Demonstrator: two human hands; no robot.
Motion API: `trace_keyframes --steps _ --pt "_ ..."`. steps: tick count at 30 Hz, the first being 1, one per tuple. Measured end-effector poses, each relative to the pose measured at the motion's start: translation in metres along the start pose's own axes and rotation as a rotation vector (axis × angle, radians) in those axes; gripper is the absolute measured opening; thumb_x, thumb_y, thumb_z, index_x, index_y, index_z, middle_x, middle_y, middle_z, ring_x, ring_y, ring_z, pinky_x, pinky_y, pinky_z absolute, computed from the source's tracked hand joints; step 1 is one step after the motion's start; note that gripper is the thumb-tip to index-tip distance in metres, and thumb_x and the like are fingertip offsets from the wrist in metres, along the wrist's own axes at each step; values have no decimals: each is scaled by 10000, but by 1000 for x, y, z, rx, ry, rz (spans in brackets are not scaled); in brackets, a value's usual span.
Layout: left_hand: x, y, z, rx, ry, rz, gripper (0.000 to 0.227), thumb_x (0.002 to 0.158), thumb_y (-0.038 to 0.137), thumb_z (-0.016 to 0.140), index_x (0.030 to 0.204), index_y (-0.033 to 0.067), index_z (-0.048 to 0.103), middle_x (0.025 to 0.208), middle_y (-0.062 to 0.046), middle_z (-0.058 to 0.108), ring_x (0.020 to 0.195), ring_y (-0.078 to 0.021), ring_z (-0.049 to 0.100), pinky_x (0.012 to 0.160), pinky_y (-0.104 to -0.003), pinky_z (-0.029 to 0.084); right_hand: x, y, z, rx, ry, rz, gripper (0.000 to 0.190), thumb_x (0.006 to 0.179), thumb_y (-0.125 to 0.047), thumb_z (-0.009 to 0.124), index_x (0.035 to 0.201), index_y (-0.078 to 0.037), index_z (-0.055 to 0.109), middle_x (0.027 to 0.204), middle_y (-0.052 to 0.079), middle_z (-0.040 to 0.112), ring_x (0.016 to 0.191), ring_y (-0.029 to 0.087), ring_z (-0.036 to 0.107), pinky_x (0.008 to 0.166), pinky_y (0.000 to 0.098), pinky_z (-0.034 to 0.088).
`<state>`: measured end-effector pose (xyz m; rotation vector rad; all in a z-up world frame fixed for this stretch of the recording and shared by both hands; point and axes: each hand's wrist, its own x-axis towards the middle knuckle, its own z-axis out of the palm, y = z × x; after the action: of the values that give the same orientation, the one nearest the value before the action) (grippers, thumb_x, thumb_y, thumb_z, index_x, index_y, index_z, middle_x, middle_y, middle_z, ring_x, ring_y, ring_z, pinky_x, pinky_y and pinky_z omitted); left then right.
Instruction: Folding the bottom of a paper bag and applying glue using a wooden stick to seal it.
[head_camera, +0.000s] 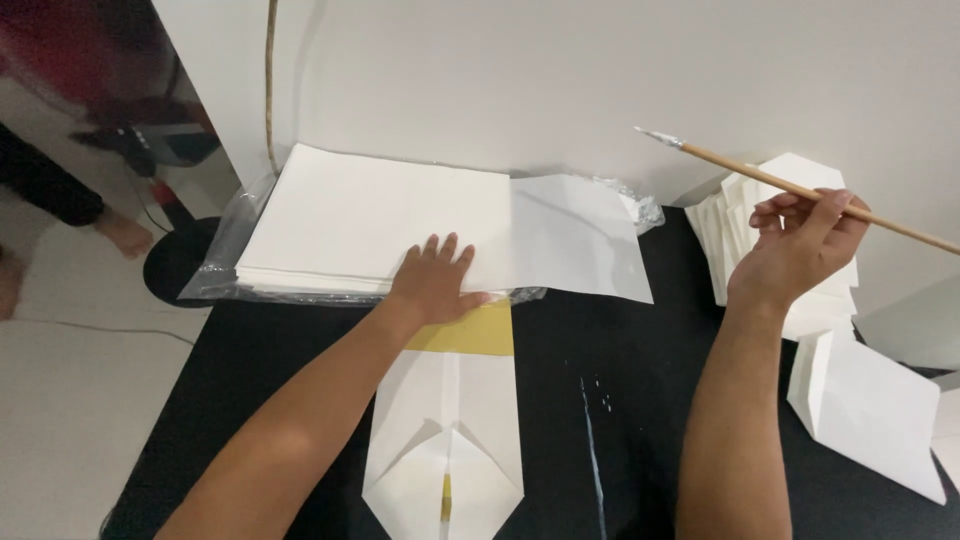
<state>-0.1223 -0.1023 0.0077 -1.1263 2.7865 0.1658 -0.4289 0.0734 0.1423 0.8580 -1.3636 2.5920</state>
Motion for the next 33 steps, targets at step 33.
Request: trace_keyframes --steps 33 --pt "-63 -152 1 -103 -84 -135 824 960 630 425 1647 261 159 1739 -82 58 1605 -306 69 1261 -494 178 -7 -8 8 -41 -8 75 224 1072 -353 520 986 -147 533 791 50 631 662 178 634 637 267 546"
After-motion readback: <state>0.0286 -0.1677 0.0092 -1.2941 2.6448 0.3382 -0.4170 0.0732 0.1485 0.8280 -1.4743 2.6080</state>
